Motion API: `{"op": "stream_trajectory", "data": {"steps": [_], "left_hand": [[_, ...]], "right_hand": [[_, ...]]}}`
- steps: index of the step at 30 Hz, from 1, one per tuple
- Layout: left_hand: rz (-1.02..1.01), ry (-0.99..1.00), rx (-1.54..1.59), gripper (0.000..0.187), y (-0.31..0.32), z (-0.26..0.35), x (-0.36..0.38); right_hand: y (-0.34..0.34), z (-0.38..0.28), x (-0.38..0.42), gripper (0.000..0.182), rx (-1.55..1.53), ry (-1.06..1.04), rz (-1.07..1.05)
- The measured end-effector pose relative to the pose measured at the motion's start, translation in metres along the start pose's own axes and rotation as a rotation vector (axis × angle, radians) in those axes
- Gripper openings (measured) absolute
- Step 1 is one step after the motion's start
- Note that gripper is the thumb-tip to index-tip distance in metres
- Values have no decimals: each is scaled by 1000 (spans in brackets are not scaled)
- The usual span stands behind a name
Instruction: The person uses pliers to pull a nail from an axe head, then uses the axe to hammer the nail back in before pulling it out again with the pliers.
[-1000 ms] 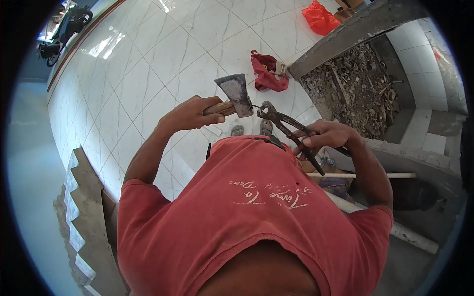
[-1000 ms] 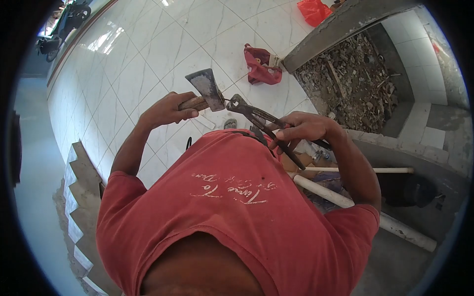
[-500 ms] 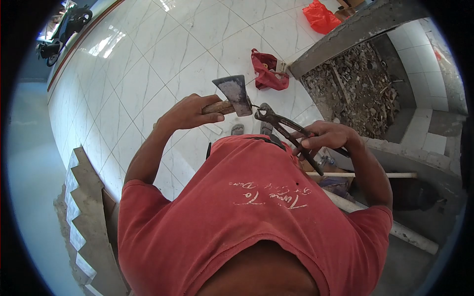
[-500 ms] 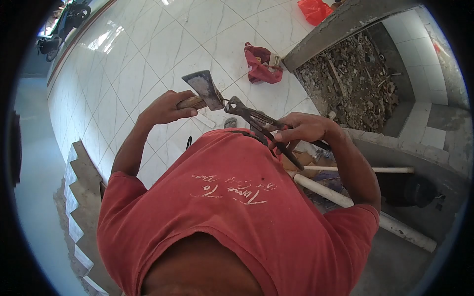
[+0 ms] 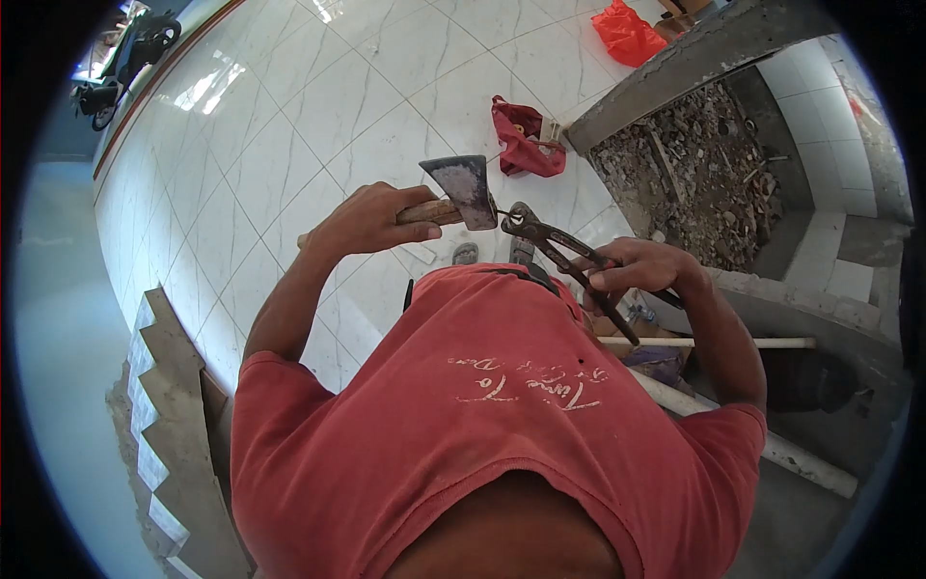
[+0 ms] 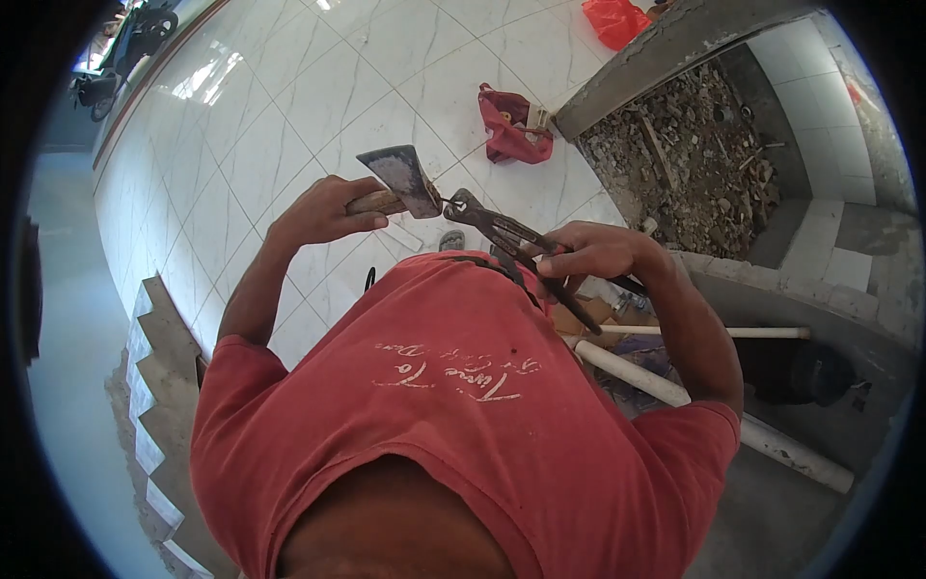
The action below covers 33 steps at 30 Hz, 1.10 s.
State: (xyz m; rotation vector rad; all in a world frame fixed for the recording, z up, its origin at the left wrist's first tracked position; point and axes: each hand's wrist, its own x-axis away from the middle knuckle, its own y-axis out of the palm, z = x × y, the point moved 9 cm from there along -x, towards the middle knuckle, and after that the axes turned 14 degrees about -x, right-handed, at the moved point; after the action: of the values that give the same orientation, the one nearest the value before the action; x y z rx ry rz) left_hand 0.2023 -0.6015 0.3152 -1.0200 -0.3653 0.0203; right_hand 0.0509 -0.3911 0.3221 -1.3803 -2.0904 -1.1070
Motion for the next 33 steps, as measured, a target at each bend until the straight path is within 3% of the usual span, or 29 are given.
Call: {"op": "stream_trajectory", "data": {"steps": [3, 7, 11, 14, 15, 16, 17, 20, 24, 31, 33], "left_hand": [[-42, -14, -21, 46, 3, 2, 1], [-25, -6, -28, 47, 0, 3, 2], [20, 43, -105, 50, -6, 4, 4], [-102, -66, -217, 55, -2, 0, 0], [-92, -55, -188, 61, 4, -6, -1], [-141, -43, -189, 66, 14, -14, -4], [-129, -37, -234, 67, 10, -12, -3], [-118, 58, -196, 50, -7, 7, 2], [-59, 136, -257, 41, -14, 8, 8], [-329, 93, -428, 26, -15, 25, 13], [-279, 240, -537, 20, -13, 32, 10]], "right_hand": [[-2, 5, 1, 33, -25, 29, 21], [-3, 4, 0, 38, -25, 15, 31], [3, -9, 2, 46, 94, -4, 50], [-9, -6, 0, 46, 291, -112, 68], [-2, -10, 5, 46, 207, -43, 143], [-15, 10, -10, 47, 517, -44, 15], [0, -12, 1, 37, 391, -106, 136], [3, -4, -4, 41, 343, -64, 154], [11, -17, -2, 39, 540, -41, 198], [8, -19, 4, 43, 689, 59, 191], [1, -25, 0, 40, 973, -68, 198]]}}
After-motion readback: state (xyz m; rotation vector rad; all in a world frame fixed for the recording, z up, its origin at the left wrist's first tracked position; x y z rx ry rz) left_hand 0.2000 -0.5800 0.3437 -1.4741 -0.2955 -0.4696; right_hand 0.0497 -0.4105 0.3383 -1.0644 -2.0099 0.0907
